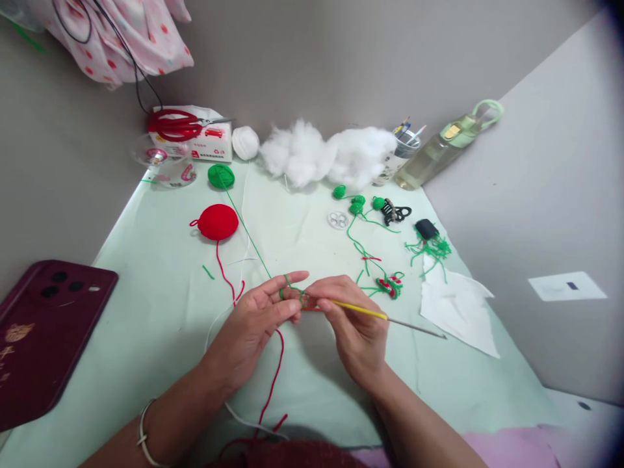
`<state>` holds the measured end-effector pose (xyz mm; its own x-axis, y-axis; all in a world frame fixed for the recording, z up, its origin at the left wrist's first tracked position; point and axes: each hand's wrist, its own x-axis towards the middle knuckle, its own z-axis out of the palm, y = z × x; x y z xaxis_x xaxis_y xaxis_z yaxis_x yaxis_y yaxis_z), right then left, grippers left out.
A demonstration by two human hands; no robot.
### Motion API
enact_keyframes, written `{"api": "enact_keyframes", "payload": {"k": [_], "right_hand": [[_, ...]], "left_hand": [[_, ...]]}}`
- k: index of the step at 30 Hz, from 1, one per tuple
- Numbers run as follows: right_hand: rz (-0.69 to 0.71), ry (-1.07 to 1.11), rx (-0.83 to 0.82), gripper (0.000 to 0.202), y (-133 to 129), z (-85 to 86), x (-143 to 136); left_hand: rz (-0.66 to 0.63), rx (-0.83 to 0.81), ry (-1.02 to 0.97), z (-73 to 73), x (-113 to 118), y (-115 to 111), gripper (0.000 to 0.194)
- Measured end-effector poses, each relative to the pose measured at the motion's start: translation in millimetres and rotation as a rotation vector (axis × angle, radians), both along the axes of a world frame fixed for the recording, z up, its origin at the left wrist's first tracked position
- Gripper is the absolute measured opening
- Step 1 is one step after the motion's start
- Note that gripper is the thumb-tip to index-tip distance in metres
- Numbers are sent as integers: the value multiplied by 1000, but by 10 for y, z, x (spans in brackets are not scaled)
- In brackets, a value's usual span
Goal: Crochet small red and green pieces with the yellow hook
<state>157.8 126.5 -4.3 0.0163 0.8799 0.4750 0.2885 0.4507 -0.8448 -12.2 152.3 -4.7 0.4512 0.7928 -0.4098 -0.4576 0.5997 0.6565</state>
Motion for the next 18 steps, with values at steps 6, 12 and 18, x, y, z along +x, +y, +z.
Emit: {"api": "enact_keyframes", "payload": {"k": [6,12,18], "right_hand": [[-27,194,-121,17,14,25,57],[19,485,-320,16,47,2,109],[145,546,-392,17,75,31,92]], "left_hand": [[-24,28,2,-28,-52,15,31],[-53,5,-43,-58,-72,37,24],[-59,10,-70,-23,-33,1,20]]}}
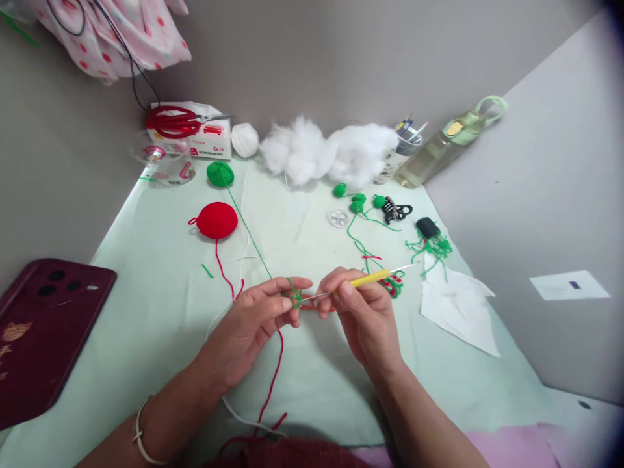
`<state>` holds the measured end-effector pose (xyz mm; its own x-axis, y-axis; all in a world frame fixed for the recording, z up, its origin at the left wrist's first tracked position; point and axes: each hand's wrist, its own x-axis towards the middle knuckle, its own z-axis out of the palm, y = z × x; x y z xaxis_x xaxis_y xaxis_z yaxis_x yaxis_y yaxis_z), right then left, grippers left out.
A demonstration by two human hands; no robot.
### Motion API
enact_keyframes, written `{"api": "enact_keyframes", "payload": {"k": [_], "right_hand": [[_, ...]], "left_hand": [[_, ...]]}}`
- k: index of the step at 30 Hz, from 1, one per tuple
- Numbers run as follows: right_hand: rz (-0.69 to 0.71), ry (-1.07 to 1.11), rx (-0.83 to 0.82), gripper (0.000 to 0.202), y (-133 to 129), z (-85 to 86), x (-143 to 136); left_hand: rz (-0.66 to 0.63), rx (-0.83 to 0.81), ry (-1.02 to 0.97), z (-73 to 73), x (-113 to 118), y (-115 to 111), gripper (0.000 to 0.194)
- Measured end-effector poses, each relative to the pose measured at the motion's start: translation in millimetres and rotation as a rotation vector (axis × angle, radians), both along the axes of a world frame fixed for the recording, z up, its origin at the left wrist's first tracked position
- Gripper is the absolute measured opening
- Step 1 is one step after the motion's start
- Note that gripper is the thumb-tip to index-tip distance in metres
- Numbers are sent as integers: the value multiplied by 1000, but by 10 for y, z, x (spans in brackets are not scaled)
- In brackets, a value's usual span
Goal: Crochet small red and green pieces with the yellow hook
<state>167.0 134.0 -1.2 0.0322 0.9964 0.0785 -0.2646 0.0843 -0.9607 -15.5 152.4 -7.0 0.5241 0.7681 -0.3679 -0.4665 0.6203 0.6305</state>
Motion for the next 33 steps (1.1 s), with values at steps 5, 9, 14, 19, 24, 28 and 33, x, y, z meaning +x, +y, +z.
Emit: {"api": "enact_keyframes", "payload": {"k": [5,9,14,19,24,28,33], "right_hand": [[1,-277,164,15,-36,-13,-62],[-1,-230,128,16,-31,-19,-70],[-13,-172,111,15,-25,-16,-61],[-27,-176,126,14,-40,-2,-69],[-7,-52,59,13,-17,-37,-55],[12,39,-24,17,15,-39,-41],[-22,-230,172,18,-53,13,-8]], "left_hand": [[16,86,78,34,87,-51,24],[31,99,124,42,67,-40,25],[30,111,110,50,16,-23,28],[44,166,182,40,22,-37,26],[119,165,260,16,46,-51,20],[145,156,261,40,35,-37,18],[179,194,281,51,21,-40,16]]}}
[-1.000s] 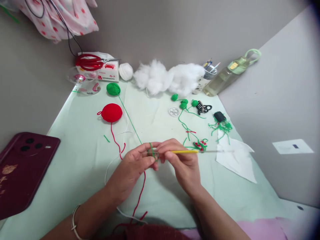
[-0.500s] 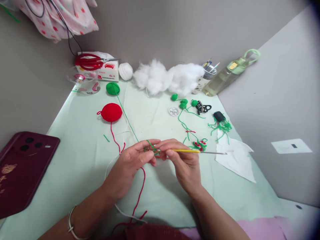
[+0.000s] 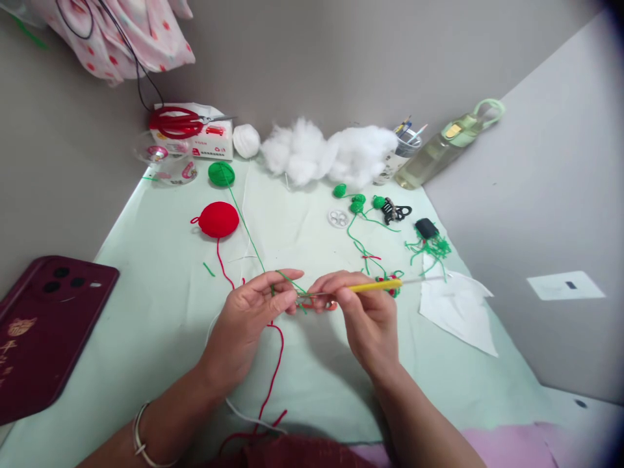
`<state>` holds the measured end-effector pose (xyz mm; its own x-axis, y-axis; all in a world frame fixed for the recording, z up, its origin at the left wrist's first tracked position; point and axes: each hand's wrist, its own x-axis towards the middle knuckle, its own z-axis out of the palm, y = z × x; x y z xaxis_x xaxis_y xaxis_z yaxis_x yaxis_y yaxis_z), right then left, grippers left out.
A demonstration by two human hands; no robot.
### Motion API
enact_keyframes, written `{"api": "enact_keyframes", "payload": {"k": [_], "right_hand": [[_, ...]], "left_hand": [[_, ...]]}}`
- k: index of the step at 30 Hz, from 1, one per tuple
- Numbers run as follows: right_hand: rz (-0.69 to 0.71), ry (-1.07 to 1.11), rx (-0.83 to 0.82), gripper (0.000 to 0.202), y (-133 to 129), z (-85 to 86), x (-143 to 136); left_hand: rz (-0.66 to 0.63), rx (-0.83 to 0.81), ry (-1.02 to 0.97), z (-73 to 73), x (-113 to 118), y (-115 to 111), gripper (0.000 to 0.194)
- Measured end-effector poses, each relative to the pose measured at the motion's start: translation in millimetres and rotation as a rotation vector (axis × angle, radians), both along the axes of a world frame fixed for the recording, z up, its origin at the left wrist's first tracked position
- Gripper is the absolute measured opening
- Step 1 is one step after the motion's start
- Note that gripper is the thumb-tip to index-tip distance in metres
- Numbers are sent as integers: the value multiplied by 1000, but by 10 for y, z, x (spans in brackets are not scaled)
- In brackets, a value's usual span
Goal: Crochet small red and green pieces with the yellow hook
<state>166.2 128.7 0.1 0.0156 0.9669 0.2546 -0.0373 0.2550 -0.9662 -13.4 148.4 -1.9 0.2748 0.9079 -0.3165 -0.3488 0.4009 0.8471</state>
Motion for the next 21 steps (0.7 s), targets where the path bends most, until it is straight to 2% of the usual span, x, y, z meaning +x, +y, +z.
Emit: {"api": "enact_keyframes", "payload": {"k": [4,6,8,10,12,14,17,19,21], "right_hand": [[-29,-525,369,30,-91,-4,45],[-12,-694,456,39,-123,-26,55],[2,-758,476,45,-143,-41,51],[-23,-743,474,45,-148,-32,38],[-74,-641,423,39,-129,0,25],[-109,-413,318,28,-86,34,16],[-54,-74,103,22,-33,41,3],[-41,-126,79,22,-43,8,-17],[-96,-350,149,21,-90,-37,-43]], "left_hand": [[58,46,44,-14,9,-36,24],[43,12,-12,-2,13,-47,37],[-45,-84,-123,22,9,-44,50],[-154,-190,-239,47,-2,-27,56],[-196,-246,-295,64,-17,-3,52],[-143,-238,-275,70,-27,16,44],[-35,-150,-181,65,-13,6,35],[-8,-80,-122,56,15,-29,36],[-9,-51,-90,51,48,-71,44]]}}
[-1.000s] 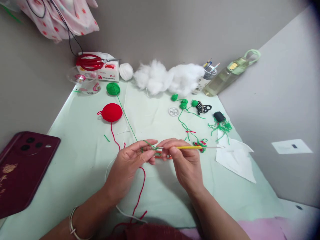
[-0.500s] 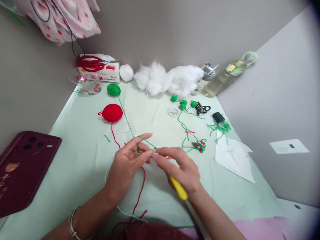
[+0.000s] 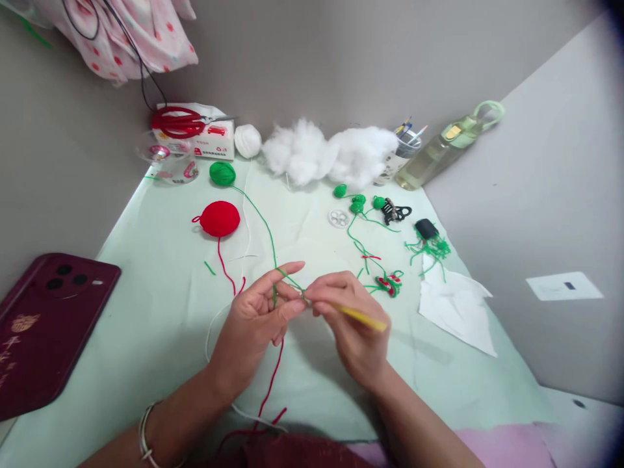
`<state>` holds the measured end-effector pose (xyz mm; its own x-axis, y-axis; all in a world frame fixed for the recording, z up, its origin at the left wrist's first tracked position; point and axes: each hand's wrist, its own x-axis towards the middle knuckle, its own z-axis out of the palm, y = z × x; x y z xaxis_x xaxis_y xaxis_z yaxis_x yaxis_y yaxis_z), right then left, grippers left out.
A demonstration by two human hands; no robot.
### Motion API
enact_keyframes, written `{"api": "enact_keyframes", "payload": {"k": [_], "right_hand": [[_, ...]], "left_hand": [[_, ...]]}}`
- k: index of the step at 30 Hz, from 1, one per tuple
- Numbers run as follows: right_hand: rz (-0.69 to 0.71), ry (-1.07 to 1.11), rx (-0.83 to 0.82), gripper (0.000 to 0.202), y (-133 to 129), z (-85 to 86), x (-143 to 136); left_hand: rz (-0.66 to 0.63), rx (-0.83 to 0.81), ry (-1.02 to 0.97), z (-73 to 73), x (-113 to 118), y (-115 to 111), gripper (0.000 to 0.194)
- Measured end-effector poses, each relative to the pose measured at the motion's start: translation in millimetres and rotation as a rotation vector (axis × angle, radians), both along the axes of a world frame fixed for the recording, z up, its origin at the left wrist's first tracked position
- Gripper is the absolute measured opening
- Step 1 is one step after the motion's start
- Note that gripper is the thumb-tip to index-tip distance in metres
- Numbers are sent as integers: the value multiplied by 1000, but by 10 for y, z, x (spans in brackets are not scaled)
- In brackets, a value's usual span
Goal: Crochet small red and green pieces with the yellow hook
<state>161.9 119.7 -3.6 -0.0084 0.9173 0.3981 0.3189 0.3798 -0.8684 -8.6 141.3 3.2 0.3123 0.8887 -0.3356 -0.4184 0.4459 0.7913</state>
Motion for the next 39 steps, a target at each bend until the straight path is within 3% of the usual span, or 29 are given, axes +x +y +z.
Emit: {"api": "enact_keyframes", "payload": {"k": [2,5,8,13,16,25,34,39], "right_hand": [[-58,-179,86,27,-50,-31,-22],[-77,-180,162,29,-61,-20,-24],[-90,16,126,21,4,36,16],[-40,430,-140,15,103,58,77],[-23,535,-192,14,118,39,70],[27,558,-235,12,98,41,11],[-72,596,-287,17,159,86,98],[35,546,-299,19,149,77,89]], "left_hand": [[-32,-38,-23,2,21,-25,52],[-125,-158,-136,8,11,-7,55],[-155,-214,-217,2,-41,51,42],[-95,-211,-249,-10,-97,93,24],[-71,-207,-270,-6,-95,85,22],[-122,-179,-219,50,-60,59,48],[-143,-208,-284,-9,-101,86,30],[-122,-181,-239,-17,-89,81,29]]}}
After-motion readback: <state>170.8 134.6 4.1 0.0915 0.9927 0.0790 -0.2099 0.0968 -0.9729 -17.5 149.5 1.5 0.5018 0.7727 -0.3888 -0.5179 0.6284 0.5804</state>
